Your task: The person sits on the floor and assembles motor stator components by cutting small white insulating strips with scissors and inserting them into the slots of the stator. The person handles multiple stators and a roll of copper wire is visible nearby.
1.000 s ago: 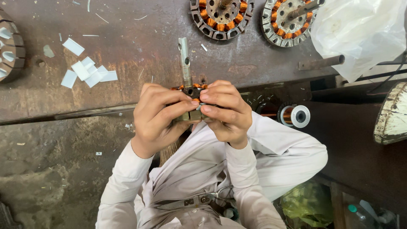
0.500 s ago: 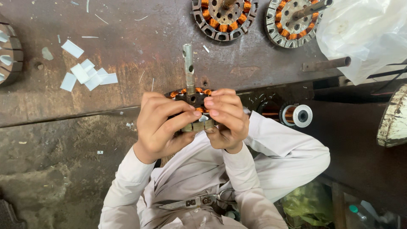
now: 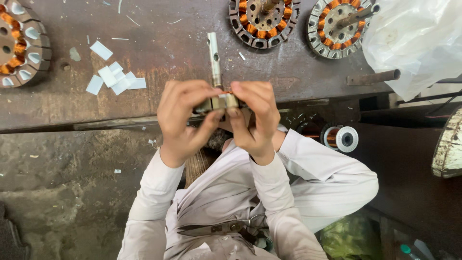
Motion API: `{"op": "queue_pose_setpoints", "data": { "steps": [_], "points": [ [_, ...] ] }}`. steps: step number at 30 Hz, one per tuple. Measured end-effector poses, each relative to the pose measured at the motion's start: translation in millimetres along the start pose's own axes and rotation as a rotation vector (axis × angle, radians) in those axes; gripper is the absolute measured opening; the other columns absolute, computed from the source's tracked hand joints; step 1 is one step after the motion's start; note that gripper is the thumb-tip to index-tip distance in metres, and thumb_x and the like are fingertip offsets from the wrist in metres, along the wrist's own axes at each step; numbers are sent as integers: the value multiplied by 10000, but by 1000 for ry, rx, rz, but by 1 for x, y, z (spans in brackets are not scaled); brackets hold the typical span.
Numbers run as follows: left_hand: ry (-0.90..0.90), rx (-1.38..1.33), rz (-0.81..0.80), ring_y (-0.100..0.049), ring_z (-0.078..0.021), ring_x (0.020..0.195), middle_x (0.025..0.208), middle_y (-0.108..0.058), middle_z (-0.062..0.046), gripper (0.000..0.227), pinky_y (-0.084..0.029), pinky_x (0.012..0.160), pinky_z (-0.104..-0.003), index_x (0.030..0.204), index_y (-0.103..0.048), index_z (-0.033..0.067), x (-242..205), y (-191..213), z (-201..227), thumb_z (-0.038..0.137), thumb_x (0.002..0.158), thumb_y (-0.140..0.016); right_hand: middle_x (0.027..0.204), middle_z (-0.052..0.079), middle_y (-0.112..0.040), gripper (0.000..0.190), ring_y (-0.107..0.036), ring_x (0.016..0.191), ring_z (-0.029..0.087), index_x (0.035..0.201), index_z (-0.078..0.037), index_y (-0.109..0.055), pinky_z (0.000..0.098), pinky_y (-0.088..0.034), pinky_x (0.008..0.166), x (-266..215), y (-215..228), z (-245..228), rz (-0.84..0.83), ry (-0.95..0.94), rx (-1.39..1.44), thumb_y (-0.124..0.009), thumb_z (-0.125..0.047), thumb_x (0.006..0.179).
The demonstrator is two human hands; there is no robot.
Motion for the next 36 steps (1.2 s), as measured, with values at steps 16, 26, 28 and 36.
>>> {"op": "queue_pose_setpoints", "data": {
  "steps": [16,26,28,36],
  "points": [
    [226,-180,113,-651,-231,1296,1416,-653,-126,431,-509,1132,-350,1440,-572,20,20,-5,-55,193,1068,-704,1629,198,-413,519,-435,1495,396,1596,-70,-388,447,-364,1259,34,-15,8,-125,-89,-291,-589,-95,1118],
    [267,-278,143,-624,-208,1284,1454,-619,-121,451,-490,1140,-332,1469,-545,23,16,-5,-64,172,1068,-687,995,122,-668,196,-641,924,314,1072,-19,-664,411,-523,818,-165,43,-75,-712,-230,-254,-724,-94,900],
    [285,-292,133,-625,-190,1271,1452,-616,-115,465,-496,1129,-325,1472,-537,22,14,-6,-67,175,1060,-687,872,94,-641,116,-637,870,307,915,-53,-671,407,-518,752,-202,51,-97,-903,-396,-172,-754,-132,894],
    [173,-378,244,-562,-214,1305,1415,-539,-129,580,-430,1191,-338,1579,-336,55,8,-7,-75,101,1117,-684,1038,158,-589,346,-573,992,349,1060,-7,-609,430,-501,794,-245,94,-128,-1019,-661,-133,-754,-83,755]
  ]
}}
Point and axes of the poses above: each hand's wrist, its own x-axis towards the middle knuckle, its own y-axis out of the back of the hand, z = x × y, the point moved 5 cm from there along x, towards the middle knuckle
